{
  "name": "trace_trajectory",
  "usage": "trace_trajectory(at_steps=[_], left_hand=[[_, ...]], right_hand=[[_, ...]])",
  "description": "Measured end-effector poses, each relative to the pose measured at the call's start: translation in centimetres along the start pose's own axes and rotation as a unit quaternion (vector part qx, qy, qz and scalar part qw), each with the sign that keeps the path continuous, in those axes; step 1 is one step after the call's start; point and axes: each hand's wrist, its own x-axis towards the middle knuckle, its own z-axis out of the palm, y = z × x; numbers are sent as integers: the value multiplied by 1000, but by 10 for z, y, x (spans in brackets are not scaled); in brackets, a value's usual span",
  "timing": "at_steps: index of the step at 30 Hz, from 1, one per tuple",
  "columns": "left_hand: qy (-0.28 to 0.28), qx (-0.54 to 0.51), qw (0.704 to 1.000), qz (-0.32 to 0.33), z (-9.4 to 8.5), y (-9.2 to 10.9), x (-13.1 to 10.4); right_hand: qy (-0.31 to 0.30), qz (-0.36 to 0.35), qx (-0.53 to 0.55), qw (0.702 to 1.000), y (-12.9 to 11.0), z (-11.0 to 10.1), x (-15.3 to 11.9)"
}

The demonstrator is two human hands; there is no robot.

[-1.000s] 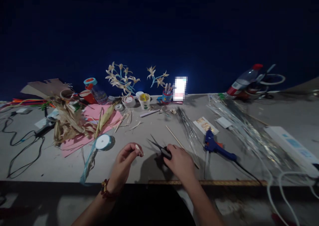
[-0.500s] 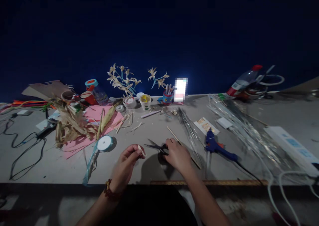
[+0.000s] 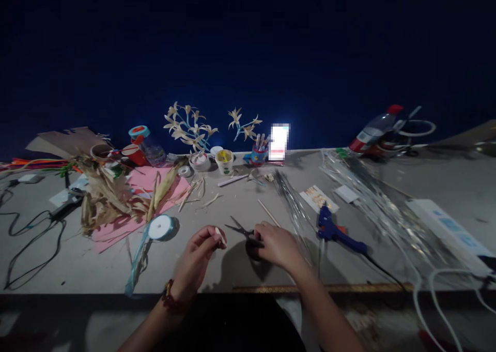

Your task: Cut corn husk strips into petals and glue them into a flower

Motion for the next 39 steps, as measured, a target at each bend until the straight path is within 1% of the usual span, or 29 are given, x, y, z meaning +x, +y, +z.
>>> trace_trajectory(at_steps=[1, 3, 5, 7, 8, 12, 16, 17, 19, 22, 25, 28, 33, 36, 39], left_hand=[[-2, 0, 1000, -1, 0, 0, 0], [-3, 1, 1000, -5, 0, -1, 1], [-5, -8, 1000, -16, 1, -1, 2], [-10, -30, 999, -32, 2, -2, 3], [-11, -43, 998, -39, 3, -2, 3], [-12, -69, 996, -60, 5, -4, 1], [-8, -75, 995, -64, 6, -6, 0], [-10, -63, 996, -58, 6, -6, 0], [-20, -17, 999, -31, 4, -5, -1], [-14, 100, 993, 54, 1, -2, -1], [-6, 220, 965, 141, 0, 5, -1], [-24, 298, 938, 176, 2, 10, -1], [-12, 344, 910, 230, 10, 10, -1], [8, 363, 891, 271, 15, 7, -2], [23, 370, 878, 301, 18, 4, -2]], right_hand=[[13, -24, 23, 999, -4, -4, -2], [66, -91, 73, 991, -16, -10, -7], [120, -174, 98, 972, -28, -11, -10], [155, -245, 97, 952, -35, -9, -10], [167, -270, 96, 943, -37, -7, -9], [215, -314, 107, 919, -37, 2, -2], [305, -360, 108, 875, -38, 6, 1], [317, -361, 111, 870, -39, 7, 1], [325, -347, 136, 869, -42, 7, 0], [324, -295, 223, 871, -45, 8, -2], [313, -236, 298, 870, -47, 9, -4], [295, -203, 324, 876, -47, 9, -5], [289, -181, 316, 885, -48, 11, -6], [326, -185, 286, 882, -51, 14, -8], [368, -192, 263, 871, -55, 15, -10]])
